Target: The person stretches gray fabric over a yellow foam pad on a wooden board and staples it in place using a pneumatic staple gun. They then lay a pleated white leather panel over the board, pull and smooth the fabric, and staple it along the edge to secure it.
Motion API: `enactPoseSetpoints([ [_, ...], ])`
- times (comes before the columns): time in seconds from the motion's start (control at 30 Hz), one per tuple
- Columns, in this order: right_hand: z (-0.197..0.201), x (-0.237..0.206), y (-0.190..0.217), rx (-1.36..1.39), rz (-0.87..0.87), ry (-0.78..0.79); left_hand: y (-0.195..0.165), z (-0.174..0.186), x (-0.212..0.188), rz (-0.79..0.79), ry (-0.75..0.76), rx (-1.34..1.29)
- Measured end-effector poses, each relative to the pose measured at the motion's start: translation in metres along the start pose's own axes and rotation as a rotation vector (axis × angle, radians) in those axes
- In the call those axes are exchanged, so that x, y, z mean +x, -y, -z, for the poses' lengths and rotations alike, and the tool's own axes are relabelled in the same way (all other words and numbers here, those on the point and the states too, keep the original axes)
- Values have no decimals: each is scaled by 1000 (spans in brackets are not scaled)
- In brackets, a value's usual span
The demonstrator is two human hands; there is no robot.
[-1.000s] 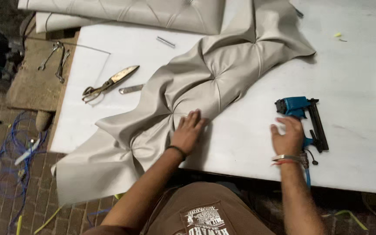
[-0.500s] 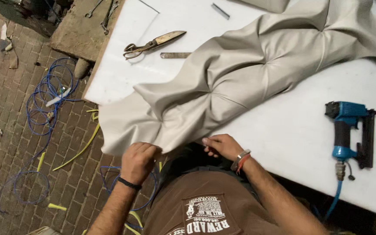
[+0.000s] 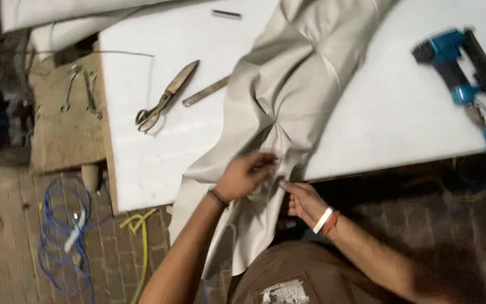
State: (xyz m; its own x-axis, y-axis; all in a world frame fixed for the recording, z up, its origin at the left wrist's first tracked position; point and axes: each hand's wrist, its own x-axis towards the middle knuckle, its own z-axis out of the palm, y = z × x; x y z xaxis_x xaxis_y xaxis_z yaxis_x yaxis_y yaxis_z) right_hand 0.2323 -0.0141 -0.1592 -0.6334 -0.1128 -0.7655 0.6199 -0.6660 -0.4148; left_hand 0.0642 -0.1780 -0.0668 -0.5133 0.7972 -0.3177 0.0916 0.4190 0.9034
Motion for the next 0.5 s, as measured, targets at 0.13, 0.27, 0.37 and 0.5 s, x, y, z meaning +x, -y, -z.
enactPoseSetpoints([
  [0.13,-31,-4,-2,164,130,-63,28,-5,40,-246,-255,65],
  [0.27,-30,-8,-8,209,515,-340,46,-12,35,-341,-370,207],
  [0.37,-4,-19,-18,-253,651,-523,52,-14,25,-384,-390,217],
  [0.5,5,-15,-27,-428,637,-579,52,-16,31,-372,-408,200],
])
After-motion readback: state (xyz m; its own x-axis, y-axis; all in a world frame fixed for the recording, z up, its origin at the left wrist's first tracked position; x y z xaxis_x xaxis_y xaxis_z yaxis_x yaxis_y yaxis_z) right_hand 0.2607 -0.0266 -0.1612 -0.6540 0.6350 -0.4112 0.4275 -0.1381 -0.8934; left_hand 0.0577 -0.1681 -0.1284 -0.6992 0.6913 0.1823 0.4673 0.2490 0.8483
